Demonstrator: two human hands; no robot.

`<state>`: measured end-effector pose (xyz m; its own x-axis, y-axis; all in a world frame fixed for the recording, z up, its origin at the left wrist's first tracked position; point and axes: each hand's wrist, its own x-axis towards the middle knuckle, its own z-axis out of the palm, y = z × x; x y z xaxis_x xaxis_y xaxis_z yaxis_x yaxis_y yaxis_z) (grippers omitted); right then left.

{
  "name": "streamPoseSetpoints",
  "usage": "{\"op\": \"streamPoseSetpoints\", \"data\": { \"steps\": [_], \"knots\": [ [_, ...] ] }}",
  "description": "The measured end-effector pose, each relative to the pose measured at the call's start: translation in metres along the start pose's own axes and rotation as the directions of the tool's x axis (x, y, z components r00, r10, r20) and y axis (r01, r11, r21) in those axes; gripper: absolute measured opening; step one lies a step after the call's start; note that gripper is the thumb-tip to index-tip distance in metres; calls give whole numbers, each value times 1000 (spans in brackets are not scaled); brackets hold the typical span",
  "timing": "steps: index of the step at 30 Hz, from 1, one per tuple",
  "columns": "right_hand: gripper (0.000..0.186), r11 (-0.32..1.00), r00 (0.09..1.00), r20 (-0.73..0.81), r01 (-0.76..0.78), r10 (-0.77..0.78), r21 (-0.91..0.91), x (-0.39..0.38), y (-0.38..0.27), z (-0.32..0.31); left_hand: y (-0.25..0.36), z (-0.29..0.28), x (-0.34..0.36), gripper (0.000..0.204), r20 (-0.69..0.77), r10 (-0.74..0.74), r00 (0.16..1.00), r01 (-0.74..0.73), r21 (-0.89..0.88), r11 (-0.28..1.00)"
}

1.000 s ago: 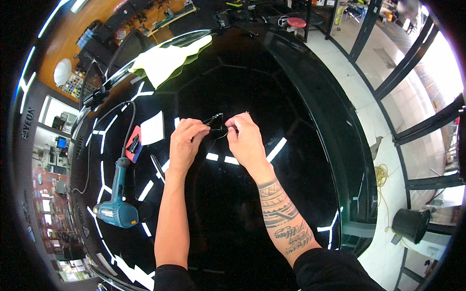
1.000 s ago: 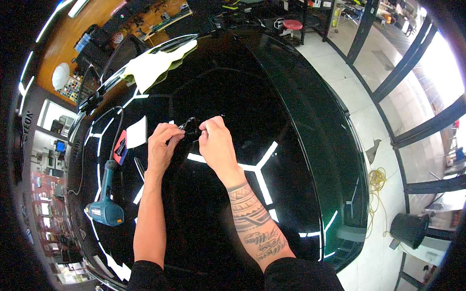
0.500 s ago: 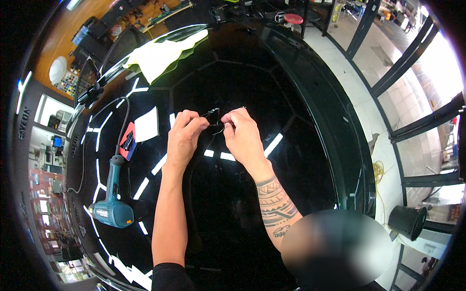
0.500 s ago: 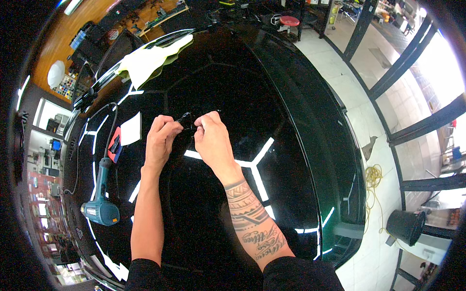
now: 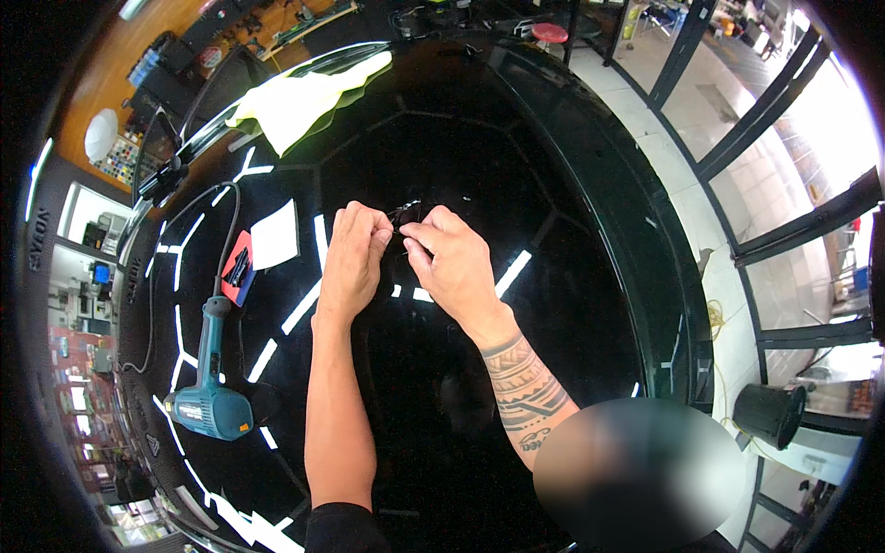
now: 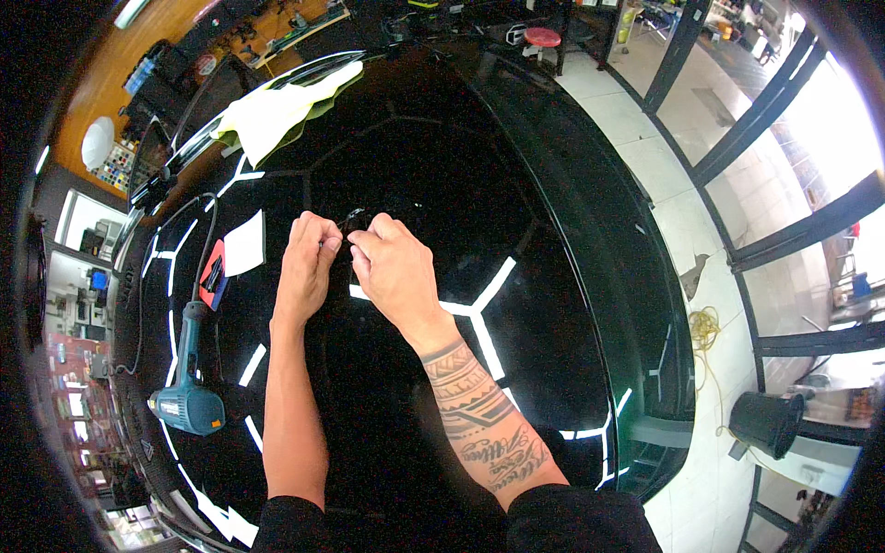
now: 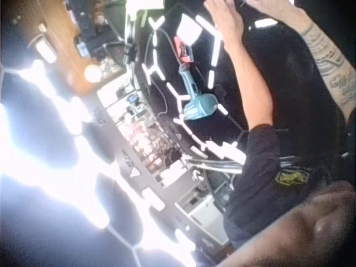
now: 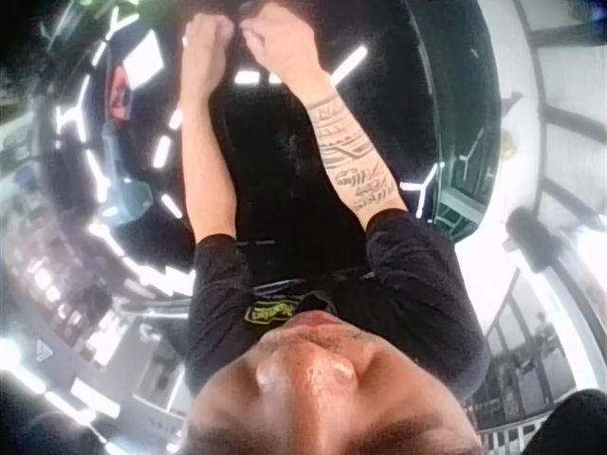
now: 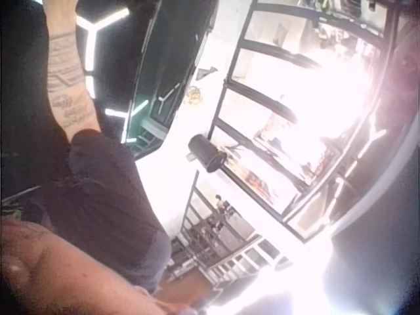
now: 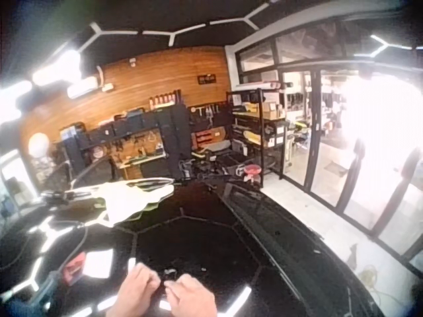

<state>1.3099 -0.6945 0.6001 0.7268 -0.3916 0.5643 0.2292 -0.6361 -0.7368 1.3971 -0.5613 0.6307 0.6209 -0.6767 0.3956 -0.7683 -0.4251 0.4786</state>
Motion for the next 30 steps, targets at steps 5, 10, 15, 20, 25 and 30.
{"op": "streamPoseSetpoints", "data": {
  "steps": [5,10,15,20,25,30],
  "knots": [
    [16,987,996,-23,81,-85,-138,1,-2,9,-3,-4,1,4,31,-45,999,48,-101,994],
    [9,975,994,-22,97,-103,-200,4,-2,15,-4,-6,3,5,66,-112,991,122,-161,979],
    [5,970,992,-30,113,-122,-213,5,-2,22,-9,-7,3,5,60,-73,996,82,-179,980],
    [4,952,995,22,101,-99,-289,4,-5,22,-11,-8,4,4,70,-89,994,102,-215,971],
    [3,927,996,18,88,-87,-364,1,-7,26,-13,-4,3,3,57,-70,996,80,-190,978],
    [3,917,992,-10,111,-125,-384,1,-6,28,-11,-3,4,3,72,-79,994,91,-184,979]
  ]
}}
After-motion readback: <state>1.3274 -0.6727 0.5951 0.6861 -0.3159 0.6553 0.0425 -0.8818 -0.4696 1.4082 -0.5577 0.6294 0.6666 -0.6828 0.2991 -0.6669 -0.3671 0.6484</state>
